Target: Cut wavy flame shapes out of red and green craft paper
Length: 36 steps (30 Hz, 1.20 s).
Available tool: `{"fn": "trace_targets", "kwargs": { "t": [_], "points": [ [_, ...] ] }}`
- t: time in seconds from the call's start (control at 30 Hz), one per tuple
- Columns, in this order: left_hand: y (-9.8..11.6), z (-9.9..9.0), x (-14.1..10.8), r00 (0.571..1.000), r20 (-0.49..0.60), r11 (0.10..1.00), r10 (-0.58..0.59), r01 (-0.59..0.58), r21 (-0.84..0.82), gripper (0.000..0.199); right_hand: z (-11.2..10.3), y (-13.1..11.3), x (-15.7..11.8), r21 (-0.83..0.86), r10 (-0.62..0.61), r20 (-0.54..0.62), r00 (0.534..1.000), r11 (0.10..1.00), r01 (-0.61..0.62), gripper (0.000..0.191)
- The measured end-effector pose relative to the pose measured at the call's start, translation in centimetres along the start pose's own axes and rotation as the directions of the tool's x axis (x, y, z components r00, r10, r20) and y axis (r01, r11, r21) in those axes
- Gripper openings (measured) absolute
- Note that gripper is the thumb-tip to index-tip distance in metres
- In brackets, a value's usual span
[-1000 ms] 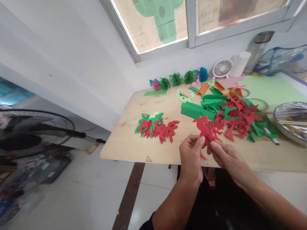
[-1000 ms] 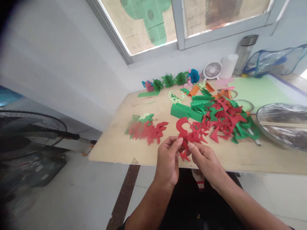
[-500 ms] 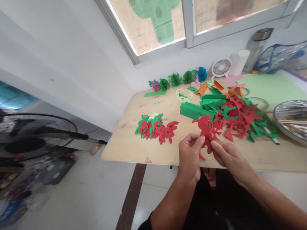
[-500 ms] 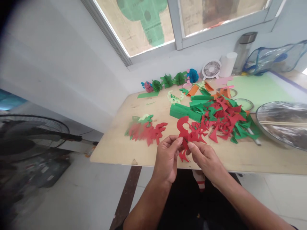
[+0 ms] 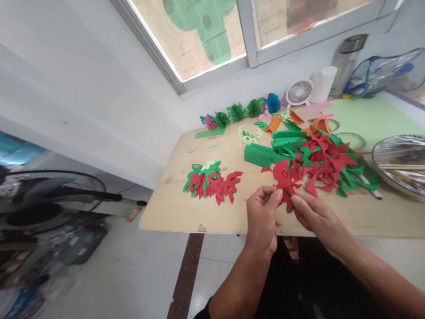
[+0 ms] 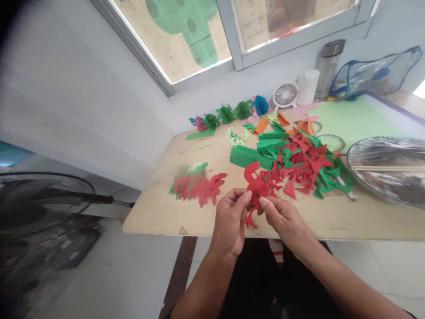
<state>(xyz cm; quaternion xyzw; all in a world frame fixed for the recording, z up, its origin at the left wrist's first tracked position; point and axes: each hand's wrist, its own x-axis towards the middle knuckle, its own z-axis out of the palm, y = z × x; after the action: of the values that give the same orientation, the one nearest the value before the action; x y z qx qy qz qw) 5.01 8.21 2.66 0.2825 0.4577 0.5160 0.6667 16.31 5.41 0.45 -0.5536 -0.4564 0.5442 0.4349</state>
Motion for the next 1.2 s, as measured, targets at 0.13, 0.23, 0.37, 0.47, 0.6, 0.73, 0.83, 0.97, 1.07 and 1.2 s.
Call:
{"fn": "trace_targets", "kwargs": {
  "t": [0.13,0.23,0.37,0.47,0.6,0.73,0.83,0.97,1.07,1.2],
  "points": [
    [-0.1,-0.3,0.2,1.000,0.017,0.999,-0.005,0.005,-0.042,0.013,0.2,0.1,0.2,-0.031,0.006,-0.006,1.000,1.000,-0.006,0.043],
    [0.1,-0.6,0.3,1.000,0.011,0.998,-0.002,0.003,-0.067,0.014,0.6,0.0,0.3,-0.049,0.018,-0.002,1.000,0.999,-0.019,0.043],
    [0.8,-1.2,0.4,1.000,-0.017,0.995,-0.018,0.016,-0.099,0.016,1.5,-0.4,0.5,-0.071,0.029,-0.012,1.000,0.997,-0.029,0.044],
    [1.4,-1.7,0.4,1.000,-0.008,0.992,-0.020,0.019,-0.123,0.015,2.2,-0.8,0.6,-0.101,0.015,-0.024,1.000,0.995,-0.017,0.044],
    [1.6,-2.3,0.5,1.000,-0.013,0.990,-0.022,0.020,-0.143,0.016,2.7,-0.9,1.0,-0.170,-0.008,-0.037,0.999,0.985,0.002,0.043],
    [1.4,-2.8,0.8,0.999,-0.032,0.989,-0.016,0.011,-0.150,0.016,2.8,-0.8,1.2,-0.226,-0.027,-0.038,0.999,0.974,0.018,0.042],
    [1.4,-2.9,0.9,0.998,-0.055,0.988,-0.015,0.006,-0.155,0.016,2.5,-0.5,1.0,-0.175,-0.004,0.000,1.000,0.985,0.004,0.042],
    [1.2,-2.5,0.9,0.998,-0.034,0.985,-0.045,0.039,-0.170,0.015,1.9,-0.3,0.6,0.021,0.029,-0.081,0.996,0.999,-0.028,0.036],
    [0.6,-1.9,0.6,0.998,-0.011,0.987,-0.060,0.058,-0.149,0.017,1.6,-0.7,0.7,0.106,0.026,-0.160,0.987,0.994,-0.009,0.032],
    [0.0,-1.0,0.5,0.999,-0.004,0.996,-0.044,0.044,-0.077,0.018,1.3,-1.4,1.1,0.083,0.008,-0.192,0.981,0.996,0.008,0.025]
  ]
}}
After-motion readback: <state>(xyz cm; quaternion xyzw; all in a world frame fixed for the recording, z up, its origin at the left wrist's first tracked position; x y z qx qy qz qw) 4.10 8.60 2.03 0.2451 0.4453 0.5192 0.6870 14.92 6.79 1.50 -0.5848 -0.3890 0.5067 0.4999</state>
